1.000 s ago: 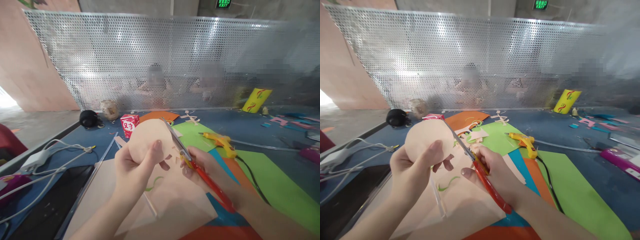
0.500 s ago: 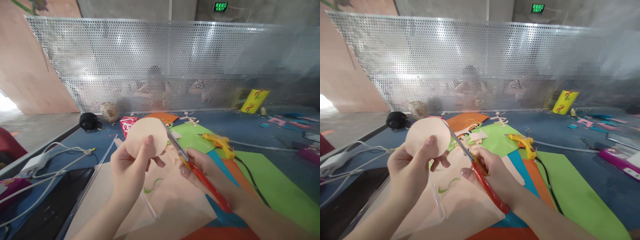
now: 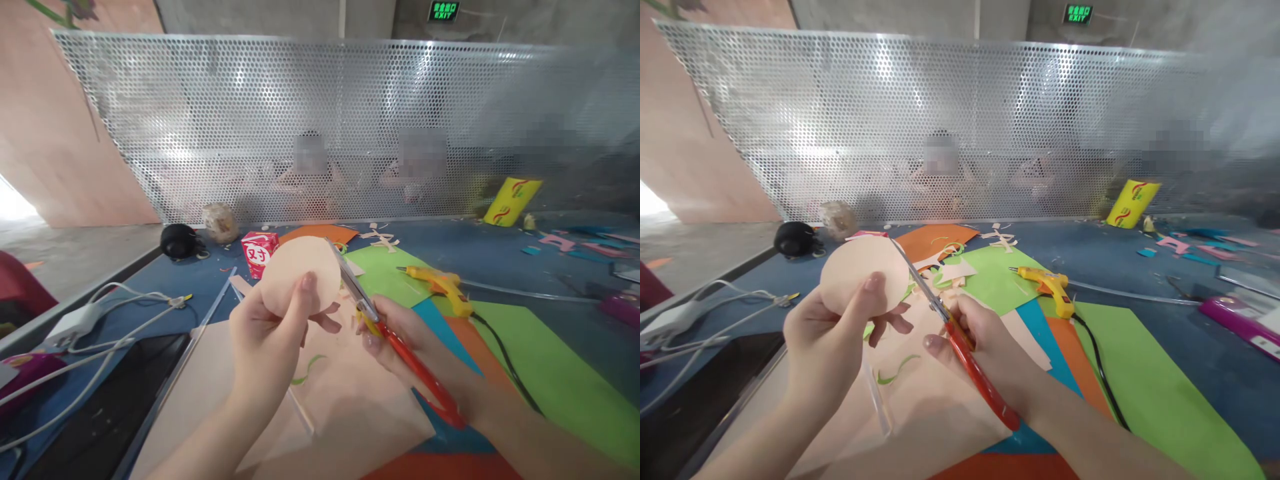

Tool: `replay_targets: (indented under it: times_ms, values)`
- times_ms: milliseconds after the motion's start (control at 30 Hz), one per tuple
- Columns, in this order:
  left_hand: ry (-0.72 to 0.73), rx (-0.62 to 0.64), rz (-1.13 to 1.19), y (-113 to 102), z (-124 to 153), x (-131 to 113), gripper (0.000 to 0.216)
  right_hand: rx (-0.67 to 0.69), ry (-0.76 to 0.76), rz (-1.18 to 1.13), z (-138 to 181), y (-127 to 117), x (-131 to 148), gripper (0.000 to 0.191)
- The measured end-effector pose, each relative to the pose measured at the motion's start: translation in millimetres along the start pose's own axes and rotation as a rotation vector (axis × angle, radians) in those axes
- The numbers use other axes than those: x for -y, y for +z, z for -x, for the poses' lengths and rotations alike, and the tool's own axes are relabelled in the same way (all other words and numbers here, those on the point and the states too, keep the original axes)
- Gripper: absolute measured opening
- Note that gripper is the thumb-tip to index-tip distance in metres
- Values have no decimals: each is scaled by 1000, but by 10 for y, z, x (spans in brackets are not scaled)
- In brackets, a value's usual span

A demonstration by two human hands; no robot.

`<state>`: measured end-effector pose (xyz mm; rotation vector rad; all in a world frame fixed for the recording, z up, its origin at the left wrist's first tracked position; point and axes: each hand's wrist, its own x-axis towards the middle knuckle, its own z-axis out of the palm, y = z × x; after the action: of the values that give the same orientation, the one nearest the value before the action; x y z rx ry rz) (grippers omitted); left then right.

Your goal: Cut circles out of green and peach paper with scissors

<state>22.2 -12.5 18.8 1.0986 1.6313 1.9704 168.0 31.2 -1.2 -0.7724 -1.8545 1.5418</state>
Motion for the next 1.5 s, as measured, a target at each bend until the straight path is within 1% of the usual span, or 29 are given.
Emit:
replay_targets:
  times_ms: [133, 267, 567, 667, 800, 1000, 1200, 1333, 1500]
  values:
    - [-23, 27, -25, 7, 42, -24, 30, -2, -11, -31, -11, -12, -40, 36]
    - [-13, 40, -24, 2, 36, -17, 31, -7, 5, -24, -17, -31, -93, 33]
    - [-23, 4, -16, -12, 3, -32, 28, -9, -29, -23, -17, -17, -50, 30]
    - [-33, 3, -26, 0, 20, -33, 25, -11, -44, -26, -18, -17, -35, 32]
    - [-35, 4, -23, 2, 23, -18, 30, 13, -16, -15, -22, -20, -58, 34]
    - [-40, 17, -45, -1, 30, -26, 27, 17, -32, -19, -24, -15, -58, 38]
    - [-8, 30, -52, -6, 26, -29, 32, -52, -6, 47, -15, -9, 20, 46]
    - [-7, 28, -45, -5, 17, -21, 32, -51, -5, 73, -26, -16, 26, 41]
    - [-19, 16, -8, -5, -3, -16, 29, -58, 26, 27, -26, -22, 22, 35]
